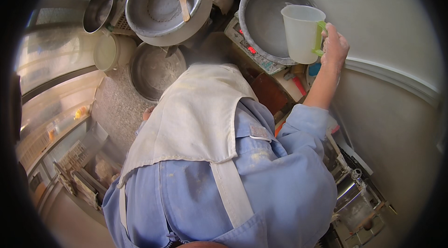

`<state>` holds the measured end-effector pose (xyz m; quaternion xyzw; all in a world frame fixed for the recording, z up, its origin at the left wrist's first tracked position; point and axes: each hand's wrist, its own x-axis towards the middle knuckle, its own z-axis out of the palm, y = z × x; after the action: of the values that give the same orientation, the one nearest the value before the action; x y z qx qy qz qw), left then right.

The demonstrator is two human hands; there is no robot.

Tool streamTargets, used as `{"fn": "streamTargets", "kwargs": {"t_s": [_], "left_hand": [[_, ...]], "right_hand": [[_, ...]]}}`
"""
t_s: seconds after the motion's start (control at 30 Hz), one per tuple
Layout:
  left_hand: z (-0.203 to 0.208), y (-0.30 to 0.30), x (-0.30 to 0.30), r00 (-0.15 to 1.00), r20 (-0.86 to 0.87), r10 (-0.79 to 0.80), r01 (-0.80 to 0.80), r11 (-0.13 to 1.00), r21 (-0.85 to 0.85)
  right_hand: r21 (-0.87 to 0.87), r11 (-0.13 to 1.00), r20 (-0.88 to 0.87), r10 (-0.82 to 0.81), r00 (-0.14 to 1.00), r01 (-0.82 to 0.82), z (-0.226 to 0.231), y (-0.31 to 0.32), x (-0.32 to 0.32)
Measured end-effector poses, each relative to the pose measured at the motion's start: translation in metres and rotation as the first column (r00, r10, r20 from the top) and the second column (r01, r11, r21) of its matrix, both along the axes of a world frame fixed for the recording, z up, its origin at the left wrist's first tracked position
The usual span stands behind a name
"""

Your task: The person measures and combines dry ingredients in a metal bowl on a digital scale, then adds water from a measuring jug and stirs the mixture with a wooden spatula. The person handles a flour bag, a small packet, and a measuring jug during the process.

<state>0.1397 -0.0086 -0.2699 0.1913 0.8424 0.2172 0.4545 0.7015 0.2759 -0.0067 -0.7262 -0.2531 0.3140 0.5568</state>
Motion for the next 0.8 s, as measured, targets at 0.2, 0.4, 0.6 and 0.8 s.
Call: {"fn": "streamTargets", "kwargs": {"t_s": [0.2, 0.4, 0.6, 0.8], "left_hand": [[-0.001, -0.002, -0.001, 1.000, 0.019, -0.008, 0.008, 1.000, 0.004], [0.011, 0.004, 0.004, 0.996, -0.046, -0.074, 0.072, 0.996, -0.047], [0.008, 0.001, 0.004, 0.989, -0.102, -0.111, 0.103, 0.992, -0.074], [-0.019, -0.010, -0.009, 0.995, -0.039, -0.087, 0.085, 0.995, -0.048]], "right_hand": [[-0.014, 1.000, 0.014, 0.002, 1.000, -0.002, 0.004, 0.001, -0.001], [-0.031, 0.999, 0.046, 0.034, 0.998, -0.032, 0.004, 0.002, 0.002], [-0.018, 0.999, 0.042, 0.039, 0.998, -0.039, 0.005, 0.001, 0.005], [0.029, 0.999, 0.029, 0.039, 0.999, -0.040, 0.003, 0.001, 0.005]]}}
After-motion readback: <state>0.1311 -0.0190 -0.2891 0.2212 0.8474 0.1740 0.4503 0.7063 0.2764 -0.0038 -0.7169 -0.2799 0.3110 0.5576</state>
